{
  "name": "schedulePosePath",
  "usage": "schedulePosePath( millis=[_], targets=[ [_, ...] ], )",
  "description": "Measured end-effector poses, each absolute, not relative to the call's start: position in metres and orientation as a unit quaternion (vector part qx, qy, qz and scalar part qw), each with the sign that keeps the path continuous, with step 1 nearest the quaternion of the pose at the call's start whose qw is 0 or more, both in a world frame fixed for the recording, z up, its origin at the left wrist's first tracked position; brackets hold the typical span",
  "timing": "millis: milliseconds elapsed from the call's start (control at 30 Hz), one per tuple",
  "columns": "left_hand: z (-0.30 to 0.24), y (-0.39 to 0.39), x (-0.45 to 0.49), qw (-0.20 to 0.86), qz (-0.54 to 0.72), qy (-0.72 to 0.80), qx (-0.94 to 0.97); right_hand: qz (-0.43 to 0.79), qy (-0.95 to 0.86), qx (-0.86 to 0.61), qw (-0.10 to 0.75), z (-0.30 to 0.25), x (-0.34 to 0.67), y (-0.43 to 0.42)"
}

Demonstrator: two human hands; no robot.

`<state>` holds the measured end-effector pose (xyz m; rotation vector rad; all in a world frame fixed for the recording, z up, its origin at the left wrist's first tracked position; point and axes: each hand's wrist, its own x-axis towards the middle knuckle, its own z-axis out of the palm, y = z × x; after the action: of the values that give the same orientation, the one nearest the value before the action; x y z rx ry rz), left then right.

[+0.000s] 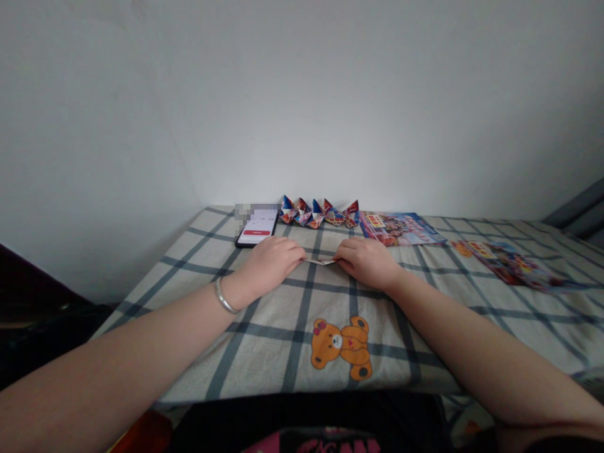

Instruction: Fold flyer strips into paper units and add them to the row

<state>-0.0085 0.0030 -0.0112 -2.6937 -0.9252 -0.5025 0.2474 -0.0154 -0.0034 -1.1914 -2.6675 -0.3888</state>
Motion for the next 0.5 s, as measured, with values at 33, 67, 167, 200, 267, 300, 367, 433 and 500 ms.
schedulePosePath(
  millis=[33, 67, 167, 200, 267, 300, 367, 433, 500],
  targets=[
    [-0.010, 0.003, -0.009, 0.131, -0.170, -0.317, -0.924, -0.133, -0.899, -0.405, 0.094, -0.003, 0.248, -0.015],
    [-0.009, 0.002, -0.009, 0.137, -0.165, -0.321, -0.923, -0.134, -0.897, -0.410, 0.094, -0.003, 0.249, -0.015],
    [-0.008, 0.003, -0.010, 0.148, -0.155, -0.339, -0.916, -0.124, -0.889, -0.429, 0.101, -0.002, 0.252, -0.014],
    [-0.008, 0.003, -0.010, 0.148, -0.156, -0.345, -0.914, -0.116, -0.885, -0.438, 0.105, -0.002, 0.253, -0.013],
    [-0.010, 0.004, -0.011, 0.140, -0.160, -0.355, -0.911, -0.097, -0.876, -0.458, 0.116, -0.002, 0.255, -0.012],
    [-0.010, 0.005, -0.011, 0.134, -0.161, -0.358, -0.910, -0.087, -0.871, -0.468, 0.122, -0.002, 0.256, -0.011],
    [-0.011, 0.005, -0.011, 0.127, -0.158, -0.360, -0.911, -0.075, -0.865, -0.479, 0.133, -0.003, 0.258, -0.010],
    [-0.012, 0.005, -0.011, 0.128, -0.154, -0.360, -0.911, -0.073, -0.864, -0.478, 0.142, -0.004, 0.259, -0.009],
    [-0.011, 0.003, -0.011, 0.132, -0.155, -0.358, -0.912, -0.073, -0.865, -0.472, 0.152, -0.005, 0.259, -0.008]
  ],
)
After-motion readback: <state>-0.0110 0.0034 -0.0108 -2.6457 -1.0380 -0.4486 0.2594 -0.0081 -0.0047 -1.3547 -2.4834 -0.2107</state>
